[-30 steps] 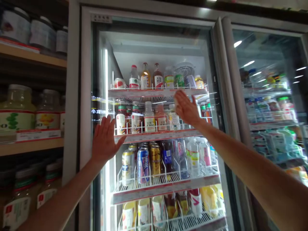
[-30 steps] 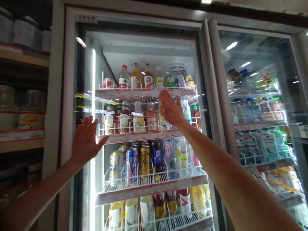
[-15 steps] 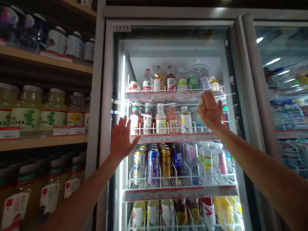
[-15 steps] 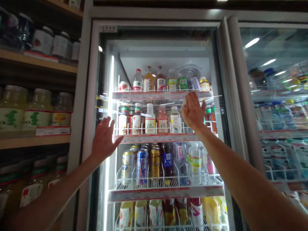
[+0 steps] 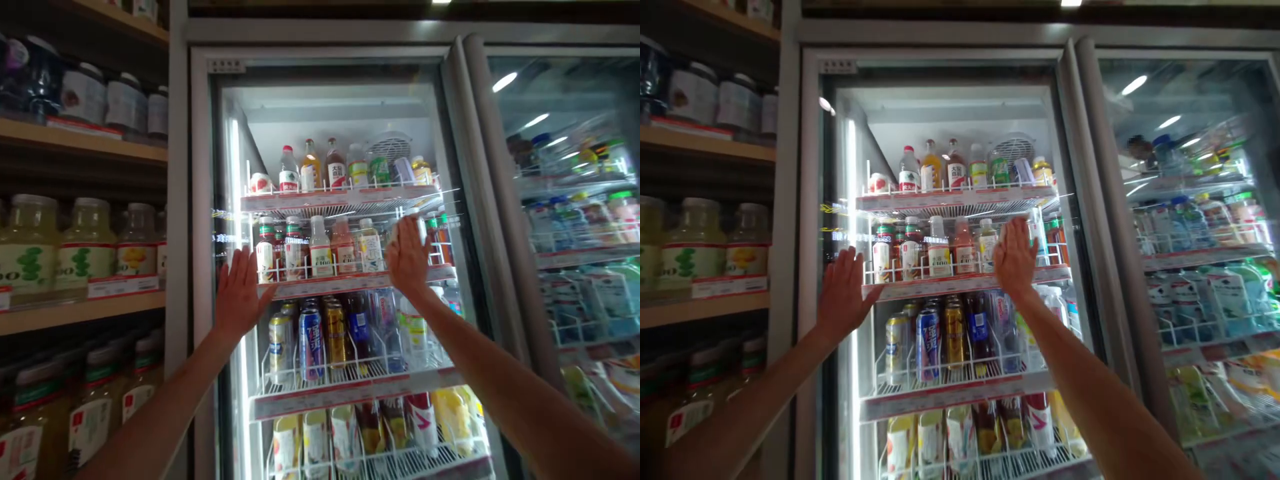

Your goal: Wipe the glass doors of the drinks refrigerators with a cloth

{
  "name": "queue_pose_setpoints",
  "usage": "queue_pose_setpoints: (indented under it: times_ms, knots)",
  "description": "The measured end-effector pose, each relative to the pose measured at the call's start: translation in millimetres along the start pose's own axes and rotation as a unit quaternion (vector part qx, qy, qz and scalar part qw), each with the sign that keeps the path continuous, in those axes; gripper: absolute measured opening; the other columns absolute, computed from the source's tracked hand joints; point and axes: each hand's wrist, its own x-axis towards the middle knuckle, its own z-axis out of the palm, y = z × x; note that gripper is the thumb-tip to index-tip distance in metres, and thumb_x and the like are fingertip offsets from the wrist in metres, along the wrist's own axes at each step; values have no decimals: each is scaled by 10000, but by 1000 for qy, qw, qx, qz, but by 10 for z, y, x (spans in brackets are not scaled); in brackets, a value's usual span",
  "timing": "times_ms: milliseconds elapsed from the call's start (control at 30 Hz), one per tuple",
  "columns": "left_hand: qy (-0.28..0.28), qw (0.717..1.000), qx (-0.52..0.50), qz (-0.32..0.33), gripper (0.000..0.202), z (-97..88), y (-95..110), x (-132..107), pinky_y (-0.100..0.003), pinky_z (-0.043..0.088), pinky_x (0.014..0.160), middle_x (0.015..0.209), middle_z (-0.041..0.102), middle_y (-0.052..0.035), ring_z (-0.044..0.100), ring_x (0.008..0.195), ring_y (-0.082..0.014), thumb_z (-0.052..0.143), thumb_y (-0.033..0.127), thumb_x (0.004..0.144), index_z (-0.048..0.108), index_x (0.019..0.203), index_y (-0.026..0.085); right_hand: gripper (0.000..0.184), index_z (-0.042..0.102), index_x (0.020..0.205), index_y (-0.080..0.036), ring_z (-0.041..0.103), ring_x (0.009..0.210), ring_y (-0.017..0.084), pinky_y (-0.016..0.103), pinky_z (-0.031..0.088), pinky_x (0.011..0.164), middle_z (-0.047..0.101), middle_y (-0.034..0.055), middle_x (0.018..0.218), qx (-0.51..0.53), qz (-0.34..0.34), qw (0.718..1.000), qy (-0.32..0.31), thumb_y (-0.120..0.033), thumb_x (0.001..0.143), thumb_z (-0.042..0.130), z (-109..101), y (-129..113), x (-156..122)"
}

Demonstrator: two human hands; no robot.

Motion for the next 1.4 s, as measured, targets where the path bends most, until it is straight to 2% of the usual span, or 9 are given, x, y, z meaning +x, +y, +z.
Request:
queue_pose_setpoints:
  times_ms: [167,333,533,700,867,1067,1133,1267,1400]
  knots:
    - [-4,1000,-12,-15,671,21,234,31,-517,167,1117,1522,160,-106,147,1407,-274,303,501,916,35,1467,225,535,210,1439,-242,253,1378,159,447,160,1139,350,32,1457,27,-154,983,-96,-310,911,271,-32,-144,-90]
    - [13,1000,-15,-22,693,98,397,11,-492,168,1122,1518,166,-126,142,1409,-269,327,508,907,77,1468,187,540,263,1423,-160,300,1357,218,496,212,1103,379,116,1429,-19,8,1000,6,-334,913,233,-59,109,-84]
    - [19,999,-16,-27,679,114,373,7,-488,143,1130,1510,189,-143,142,1409,-271,329,505,906,150,1458,154,545,169,1449,-221,259,1375,162,437,164,1135,358,44,1451,-7,-140,987,-78,-309,920,264,-94,-61,-264]
    - [21,1000,-15,-16,677,126,384,3,-483,145,1132,1503,201,-154,140,1409,-271,337,508,902,191,1448,134,551,187,1447,-159,283,1363,218,481,195,1100,347,107,1450,-37,7,999,-4,-310,921,248,-53,-133,-287]
    - [38,999,-6,-6,645,138,342,-23,-466,154,1134,1495,230,-144,177,1402,-256,353,473,909,193,1449,159,528,224,1433,-200,226,1386,161,425,124,1142,347,35,1458,6,-178,979,-101,-314,921,278,-48,-527,-373]
    - [53,999,2,7,610,142,423,-28,-444,175,1135,1484,266,-132,187,1399,-240,368,406,918,193,1449,161,519,282,1413,-157,309,1352,210,474,192,1091,375,116,1433,-56,36,998,4,-314,920,251,-148,90,-428]
    - [53,998,0,15,591,161,588,-35,-437,185,1132,1480,280,-125,187,1400,-230,364,377,924,193,1448,168,530,274,1417,-141,302,1356,212,460,201,1092,370,127,1434,-46,32,998,3,-311,915,262,-163,82,-485]
    - [38,999,-9,31,644,218,939,-75,-437,194,1128,1476,286,-131,182,1401,-231,384,395,916,136,1459,153,527,242,1430,-202,291,1362,166,425,160,1126,403,65,1423,-6,-125,990,-72,-279,911,292,-229,11,-606]
    - [38,999,2,26,663,247,1047,-99,-426,195,1126,1474,292,-125,192,1398,-227,392,363,914,89,1465,152,507,332,1394,-169,365,1320,237,513,226,1072,430,125,1394,-45,13,999,-2,-303,907,280,-293,492,-596]
